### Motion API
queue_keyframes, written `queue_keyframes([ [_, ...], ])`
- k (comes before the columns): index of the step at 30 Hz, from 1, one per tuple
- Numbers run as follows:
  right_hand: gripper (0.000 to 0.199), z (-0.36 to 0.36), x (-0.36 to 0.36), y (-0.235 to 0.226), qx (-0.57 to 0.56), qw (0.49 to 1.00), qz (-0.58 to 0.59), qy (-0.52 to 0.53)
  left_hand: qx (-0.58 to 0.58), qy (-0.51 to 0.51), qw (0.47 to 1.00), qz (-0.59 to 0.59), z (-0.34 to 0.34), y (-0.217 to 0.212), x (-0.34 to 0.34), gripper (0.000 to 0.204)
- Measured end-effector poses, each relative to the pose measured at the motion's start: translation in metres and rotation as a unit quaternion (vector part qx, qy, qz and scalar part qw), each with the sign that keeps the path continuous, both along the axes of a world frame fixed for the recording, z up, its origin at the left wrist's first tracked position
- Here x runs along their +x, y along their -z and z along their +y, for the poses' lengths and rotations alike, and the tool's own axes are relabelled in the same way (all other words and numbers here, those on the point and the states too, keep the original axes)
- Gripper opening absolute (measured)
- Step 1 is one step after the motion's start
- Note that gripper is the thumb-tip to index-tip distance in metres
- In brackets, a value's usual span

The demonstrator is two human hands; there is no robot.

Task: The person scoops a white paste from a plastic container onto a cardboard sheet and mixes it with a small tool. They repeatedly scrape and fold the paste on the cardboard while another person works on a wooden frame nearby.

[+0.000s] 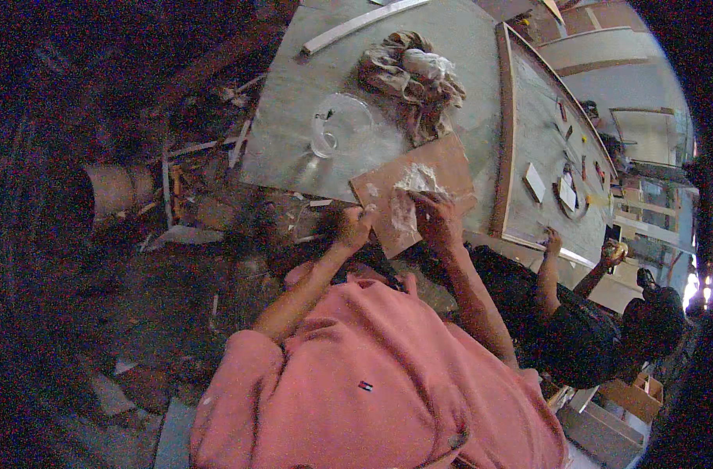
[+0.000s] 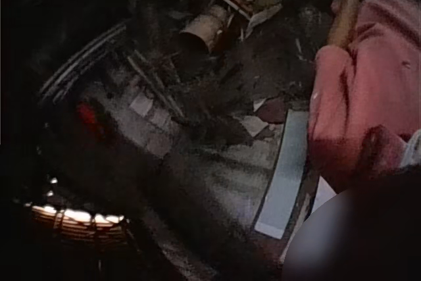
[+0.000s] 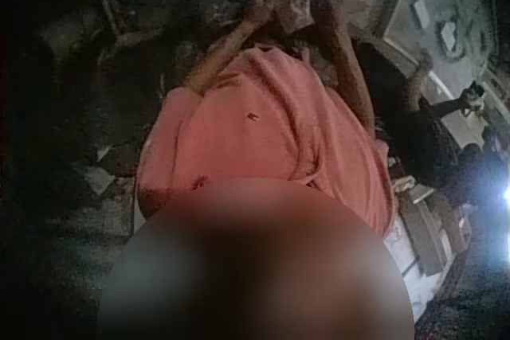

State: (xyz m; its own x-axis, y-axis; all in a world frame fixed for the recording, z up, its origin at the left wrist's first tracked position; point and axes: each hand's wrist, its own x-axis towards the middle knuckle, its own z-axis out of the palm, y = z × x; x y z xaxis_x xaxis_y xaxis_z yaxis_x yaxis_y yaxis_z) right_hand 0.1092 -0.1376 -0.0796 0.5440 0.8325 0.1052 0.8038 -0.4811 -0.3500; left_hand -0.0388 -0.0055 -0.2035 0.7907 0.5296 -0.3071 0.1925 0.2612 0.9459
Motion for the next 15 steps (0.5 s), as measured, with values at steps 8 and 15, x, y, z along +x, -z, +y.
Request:
queue_keyframes([
  [8,0.044,-0.029,0.005,-0.002,-0.127,0.983,-0.034,-0.127,0.087,-0.053,0.995,-0.016,-0.012,0.016,0.003,0.045],
  [15,0.039,-0.022,0.03,-0.019,-0.075,0.987,0.008,-0.142,0.074,-0.003,0.997,0.019,-0.008,0.017,0.005,0.048],
])
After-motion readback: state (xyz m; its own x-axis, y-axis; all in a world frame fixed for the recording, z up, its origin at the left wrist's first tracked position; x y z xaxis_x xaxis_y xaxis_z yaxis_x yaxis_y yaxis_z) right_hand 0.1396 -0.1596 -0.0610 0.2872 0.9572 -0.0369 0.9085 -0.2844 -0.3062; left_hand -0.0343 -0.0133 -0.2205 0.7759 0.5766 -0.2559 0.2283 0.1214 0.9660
